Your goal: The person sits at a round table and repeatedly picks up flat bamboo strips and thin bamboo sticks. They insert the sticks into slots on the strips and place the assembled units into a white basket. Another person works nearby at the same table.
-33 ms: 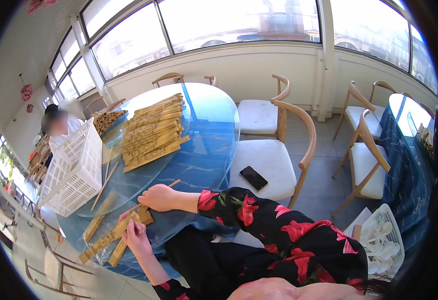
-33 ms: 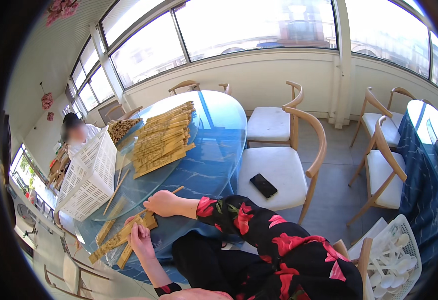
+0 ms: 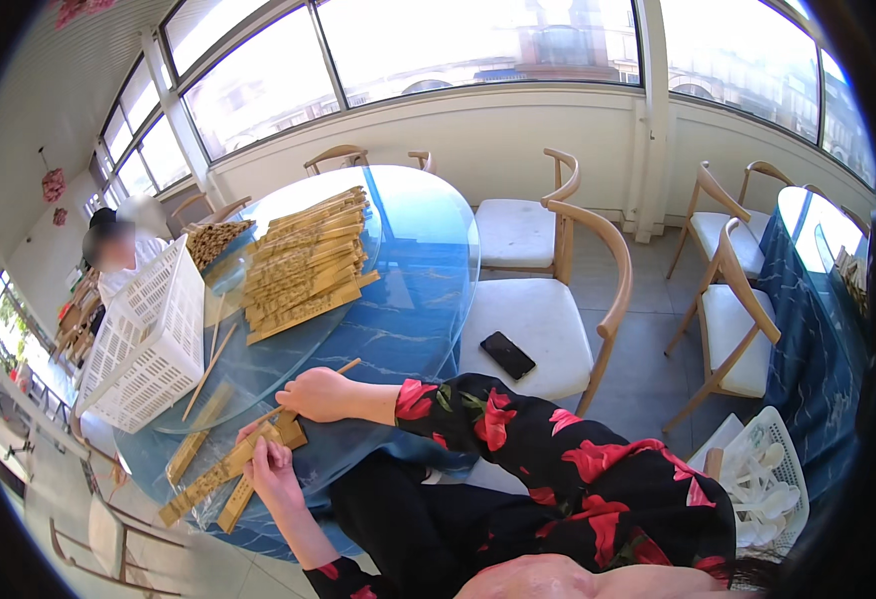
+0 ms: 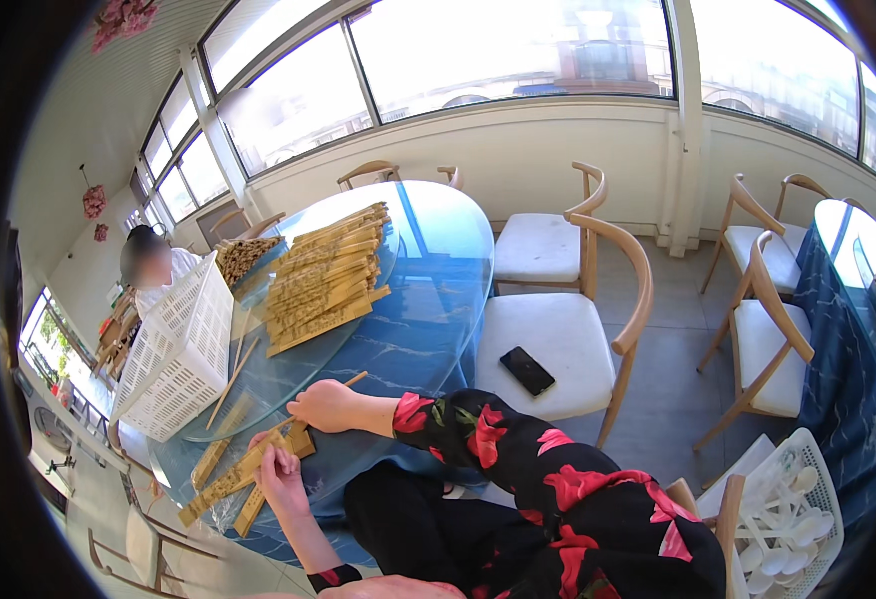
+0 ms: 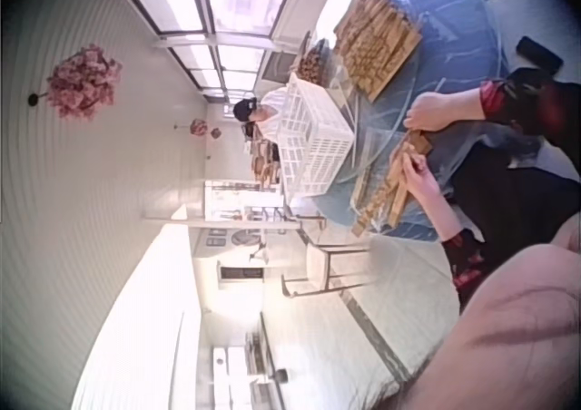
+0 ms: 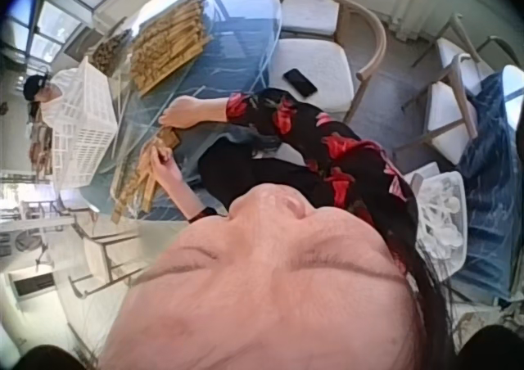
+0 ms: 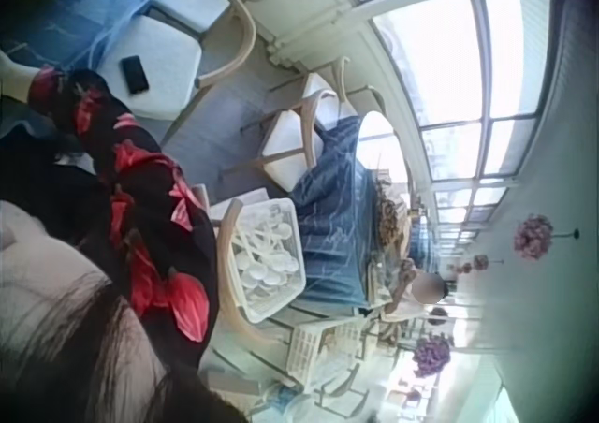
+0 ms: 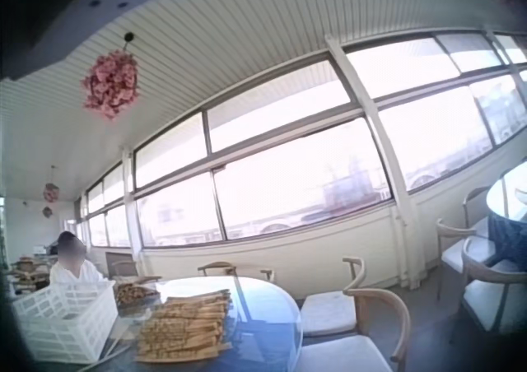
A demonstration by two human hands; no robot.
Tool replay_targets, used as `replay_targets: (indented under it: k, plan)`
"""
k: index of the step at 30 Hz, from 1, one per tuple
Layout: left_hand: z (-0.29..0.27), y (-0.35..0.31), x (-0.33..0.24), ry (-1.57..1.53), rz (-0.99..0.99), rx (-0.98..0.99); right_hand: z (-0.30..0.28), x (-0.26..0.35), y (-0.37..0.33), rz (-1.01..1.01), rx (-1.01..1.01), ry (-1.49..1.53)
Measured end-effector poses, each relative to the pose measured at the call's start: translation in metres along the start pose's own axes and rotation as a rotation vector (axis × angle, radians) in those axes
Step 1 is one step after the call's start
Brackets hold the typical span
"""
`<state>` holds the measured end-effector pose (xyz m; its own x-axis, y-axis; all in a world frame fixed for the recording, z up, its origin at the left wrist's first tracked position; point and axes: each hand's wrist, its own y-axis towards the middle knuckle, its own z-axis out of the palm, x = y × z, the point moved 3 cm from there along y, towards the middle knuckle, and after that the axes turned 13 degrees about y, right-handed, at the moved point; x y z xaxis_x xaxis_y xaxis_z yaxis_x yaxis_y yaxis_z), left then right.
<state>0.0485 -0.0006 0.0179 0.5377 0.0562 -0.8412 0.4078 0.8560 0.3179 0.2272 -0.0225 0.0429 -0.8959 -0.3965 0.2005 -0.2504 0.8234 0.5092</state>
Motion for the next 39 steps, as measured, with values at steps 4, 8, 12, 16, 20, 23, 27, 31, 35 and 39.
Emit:
replay_targets:
  k: [4,8,12,16,20,23,27,31,35,39]
  plan:
    - [-0.02,0.02,-0.013,-0.052,0.042,-0.009,-0.003,-0.002,0.0,0.03,0.011,0.028]
    - [-0.039,0.032,-0.035,0.047,0.079,-0.044,-0.003,-0.004,-0.001,0.021,0.011,0.046]
    - [-0.053,0.021,-0.046,0.16,0.085,-0.11,-0.02,0.012,0.005,-0.001,-0.043,0.147]
    - [-0.033,0.012,-0.025,0.153,0.014,-0.054,-0.035,-0.006,-0.011,-0.033,-0.295,0.275]
    - [-0.034,0.002,-0.035,0.18,0.026,-0.06,-0.045,0.011,0.0,-0.096,-0.33,0.33]
    - [-0.034,0.002,-0.038,0.111,0.034,-0.035,-0.053,0.017,-0.003,-0.106,-0.317,0.292]
    - [-0.035,0.002,-0.038,0.061,0.039,-0.026,-0.054,0.016,-0.003,-0.111,-0.288,0.26]
    - [-0.034,0.002,-0.037,0.067,0.035,-0.021,-0.054,0.013,-0.005,-0.095,-0.274,0.251]
    - [-0.033,0.0,-0.039,0.078,0.03,-0.022,-0.056,0.015,-0.004,-0.099,-0.267,0.249]
    - [-0.031,0.0,-0.039,0.094,0.038,-0.019,-0.056,0.015,-0.005,-0.098,-0.261,0.248]
